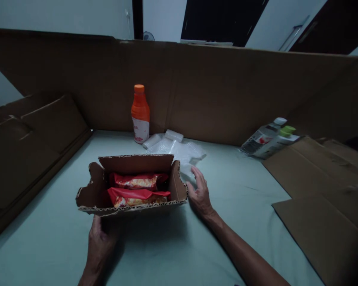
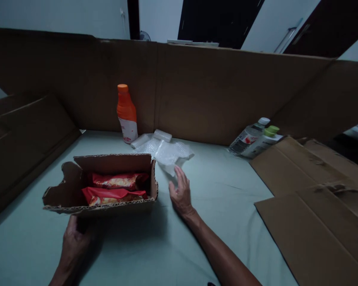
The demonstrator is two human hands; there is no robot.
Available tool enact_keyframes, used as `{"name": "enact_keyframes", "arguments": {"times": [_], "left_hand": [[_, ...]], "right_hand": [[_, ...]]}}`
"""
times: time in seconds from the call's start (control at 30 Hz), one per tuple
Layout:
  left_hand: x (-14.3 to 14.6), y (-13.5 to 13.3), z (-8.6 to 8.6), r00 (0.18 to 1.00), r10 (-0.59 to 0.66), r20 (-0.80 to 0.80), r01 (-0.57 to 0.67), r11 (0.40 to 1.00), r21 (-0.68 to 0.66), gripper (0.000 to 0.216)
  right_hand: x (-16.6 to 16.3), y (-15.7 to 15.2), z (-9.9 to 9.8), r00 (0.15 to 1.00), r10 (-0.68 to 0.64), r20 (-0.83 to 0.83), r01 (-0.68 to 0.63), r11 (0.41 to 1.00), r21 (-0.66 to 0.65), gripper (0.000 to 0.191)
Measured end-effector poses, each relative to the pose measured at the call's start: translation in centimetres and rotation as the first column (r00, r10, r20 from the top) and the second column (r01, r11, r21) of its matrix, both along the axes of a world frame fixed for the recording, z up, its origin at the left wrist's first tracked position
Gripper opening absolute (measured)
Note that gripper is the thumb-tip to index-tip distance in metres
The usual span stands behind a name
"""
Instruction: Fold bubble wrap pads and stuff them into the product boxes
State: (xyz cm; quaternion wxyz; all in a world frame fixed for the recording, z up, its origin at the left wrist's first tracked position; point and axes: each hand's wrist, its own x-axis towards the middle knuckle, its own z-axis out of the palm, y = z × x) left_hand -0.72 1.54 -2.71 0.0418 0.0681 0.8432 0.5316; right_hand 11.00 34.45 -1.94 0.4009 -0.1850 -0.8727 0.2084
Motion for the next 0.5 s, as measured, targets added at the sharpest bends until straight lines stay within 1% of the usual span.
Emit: {"name": "enact_keyframes", "arguments": {"times": [0.1,0.17,0.27,0.37,0.5], "left_hand": [[-0.1,-0.1,0.0,0.999,-0.029,-0.029,0.030,0.999,0.018,0.057],[0.0,0.0,0.1,0.999,-0.032,-0.028,0.033,0.999,0.013,0.055],[0.3,0.2,0.4,1.000,-0.014,-0.017,0.014,1.000,0.005,0.053],[0.4,0.3,0.8,1.000,-0.019,-0.024,0.020,0.999,0.038,0.051],[0.3,0.3,1.0,0.999,-0.023,-0.046,0.024,0.999,0.030,0.051]], "right_hand": [[-0.2,-1.8,-0.7,0.992,0.119,0.043,-0.118,0.993,-0.012,0.054],[-0.4,-2.7,-1.2,0.984,0.169,0.062,-0.167,0.985,-0.045,0.053],[-0.1,-4.1,-2.1,0.977,0.201,0.071,-0.192,0.975,-0.111,0.050],[0.7,-5.7,-2.8,0.974,0.216,0.063,-0.202,0.963,-0.180,0.047],[2.4,-7.4,-2.7,0.965,0.254,0.061,-0.226,0.931,-0.287,0.046]]}}
